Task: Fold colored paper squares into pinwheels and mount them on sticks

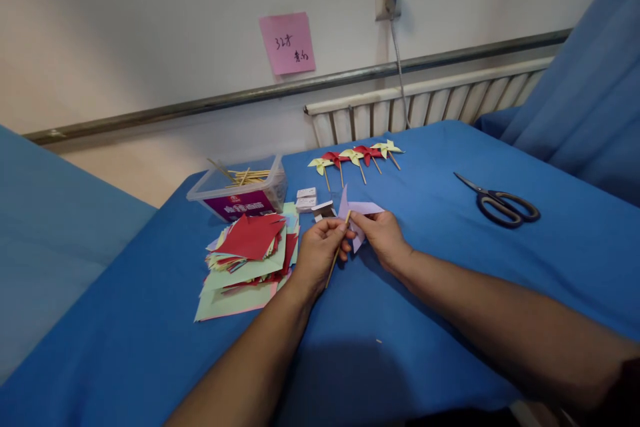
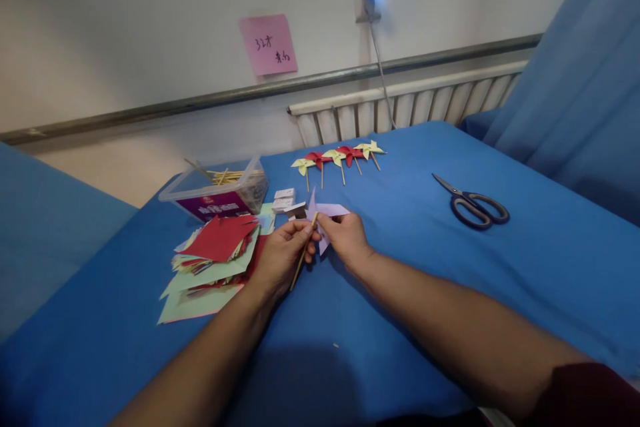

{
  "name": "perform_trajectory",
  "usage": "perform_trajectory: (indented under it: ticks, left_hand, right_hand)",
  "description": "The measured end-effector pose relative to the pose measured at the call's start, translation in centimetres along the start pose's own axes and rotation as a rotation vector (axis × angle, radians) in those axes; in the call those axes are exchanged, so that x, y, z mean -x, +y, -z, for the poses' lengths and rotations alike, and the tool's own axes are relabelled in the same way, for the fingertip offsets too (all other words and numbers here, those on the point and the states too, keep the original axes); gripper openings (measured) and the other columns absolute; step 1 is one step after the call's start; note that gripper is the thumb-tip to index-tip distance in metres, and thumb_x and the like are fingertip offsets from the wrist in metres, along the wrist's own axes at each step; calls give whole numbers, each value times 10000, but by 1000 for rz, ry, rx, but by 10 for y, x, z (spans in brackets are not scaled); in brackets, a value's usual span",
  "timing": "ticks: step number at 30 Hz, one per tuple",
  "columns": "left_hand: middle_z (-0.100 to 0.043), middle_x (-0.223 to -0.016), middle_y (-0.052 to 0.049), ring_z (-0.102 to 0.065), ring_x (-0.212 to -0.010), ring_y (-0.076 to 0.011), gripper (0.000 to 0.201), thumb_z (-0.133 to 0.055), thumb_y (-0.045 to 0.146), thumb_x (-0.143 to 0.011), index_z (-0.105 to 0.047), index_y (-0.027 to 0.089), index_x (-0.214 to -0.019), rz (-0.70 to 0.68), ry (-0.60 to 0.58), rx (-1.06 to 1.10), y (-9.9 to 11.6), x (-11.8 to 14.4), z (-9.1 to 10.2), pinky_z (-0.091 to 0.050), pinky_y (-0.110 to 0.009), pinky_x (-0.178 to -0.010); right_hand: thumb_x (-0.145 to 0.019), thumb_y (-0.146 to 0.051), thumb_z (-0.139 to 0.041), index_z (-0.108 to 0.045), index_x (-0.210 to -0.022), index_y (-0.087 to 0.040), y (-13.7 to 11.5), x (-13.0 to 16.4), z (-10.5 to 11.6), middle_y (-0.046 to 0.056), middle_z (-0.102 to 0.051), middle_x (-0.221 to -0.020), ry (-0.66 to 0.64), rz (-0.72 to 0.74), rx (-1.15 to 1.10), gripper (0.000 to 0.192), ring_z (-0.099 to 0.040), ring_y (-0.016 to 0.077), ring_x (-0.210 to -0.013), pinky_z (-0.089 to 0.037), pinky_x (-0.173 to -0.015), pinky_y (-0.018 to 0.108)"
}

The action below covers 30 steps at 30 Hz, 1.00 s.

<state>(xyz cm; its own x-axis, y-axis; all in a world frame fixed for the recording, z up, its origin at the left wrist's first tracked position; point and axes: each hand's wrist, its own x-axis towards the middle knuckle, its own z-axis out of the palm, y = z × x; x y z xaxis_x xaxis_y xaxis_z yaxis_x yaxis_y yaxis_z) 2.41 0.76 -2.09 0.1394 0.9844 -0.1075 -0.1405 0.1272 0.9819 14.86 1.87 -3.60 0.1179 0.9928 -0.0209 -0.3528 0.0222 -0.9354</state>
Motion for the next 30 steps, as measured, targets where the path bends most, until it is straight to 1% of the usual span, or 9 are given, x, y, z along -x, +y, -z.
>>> perform_trajectory:
  ticks: [3,9,12,16,18,20,23,27,30]
  left_hand:
    - [-668,-719,-14,-514,-470,-67,283,-755,373,-718,-620,143,-815,8,0,12,1,1,1,-401,-184,-415]
    - [-670,-747,-21,-514,-486,-65,281,-762,349,-708,-611,139,-819,22,18,58,3,2,2,-414,-183,-431]
    - [-665,-741,-20,-512,-487,-63,273,-761,344,-708,-611,138,-807,35,18,80,3,4,2,-411,-180,-436]
    - [-656,-729,-17,-509,-485,-60,270,-765,341,-705,-623,136,-810,61,6,109,5,6,0,-404,-178,-437]
    - [-653,-723,-14,-509,-487,-60,267,-768,332,-704,-624,137,-815,71,7,129,6,8,0,-406,-178,-442]
    - [-650,-719,-11,-509,-488,-61,264,-770,327,-706,-624,137,-818,78,-2,150,7,10,-1,-409,-178,-448]
    - [-648,-714,-9,-505,-487,-58,263,-771,322,-709,-626,136,-825,90,-15,176,9,12,-1,-409,-178,-452]
    - [-650,-719,-10,-507,-492,-58,263,-774,314,-707,-628,135,-832,102,-18,198,10,13,-2,-407,-179,-455]
    - [-650,-717,-13,-509,-494,-61,266,-775,316,-707,-634,132,-839,103,-23,203,10,14,-3,-407,-181,-454]
  right_hand:
    - [-664,-379,-745,-722,-820,-147,-1,2,1,49,-700,-756,-42,-9,-54,281,-587,153,-627,-463,-599,289]
    - [-635,-344,-779,-719,-834,-141,-2,0,3,44,-703,-718,-151,-28,-138,290,-610,160,-632,-479,-633,294]
    - [-624,-329,-787,-723,-844,-143,-1,0,3,49,-722,-764,-120,-8,-114,295,-622,160,-660,-482,-652,290]
    - [-635,-353,-777,-731,-806,-145,-1,0,3,55,-730,-761,-99,37,-18,273,-627,168,-664,-485,-644,293]
    - [-641,-356,-771,-735,-821,-145,-2,-1,4,63,-738,-785,-96,71,18,280,-639,174,-685,-493,-661,298]
    - [-663,-358,-755,-733,-849,-141,-2,-1,5,67,-739,-796,-96,108,62,286,-638,170,-673,-491,-640,291]
    - [-718,-364,-709,-723,-858,-137,-3,-1,6,59,-726,-746,-100,158,153,268,-614,156,-610,-465,-566,271]
    - [-724,-340,-701,-708,-802,-146,-6,1,8,46,-719,-723,-74,241,241,209,-625,158,-629,-468,-596,267]
    - [-716,-336,-705,-696,-806,-145,-7,2,7,38,-709,-712,-67,256,236,211,-618,152,-616,-467,-595,265]
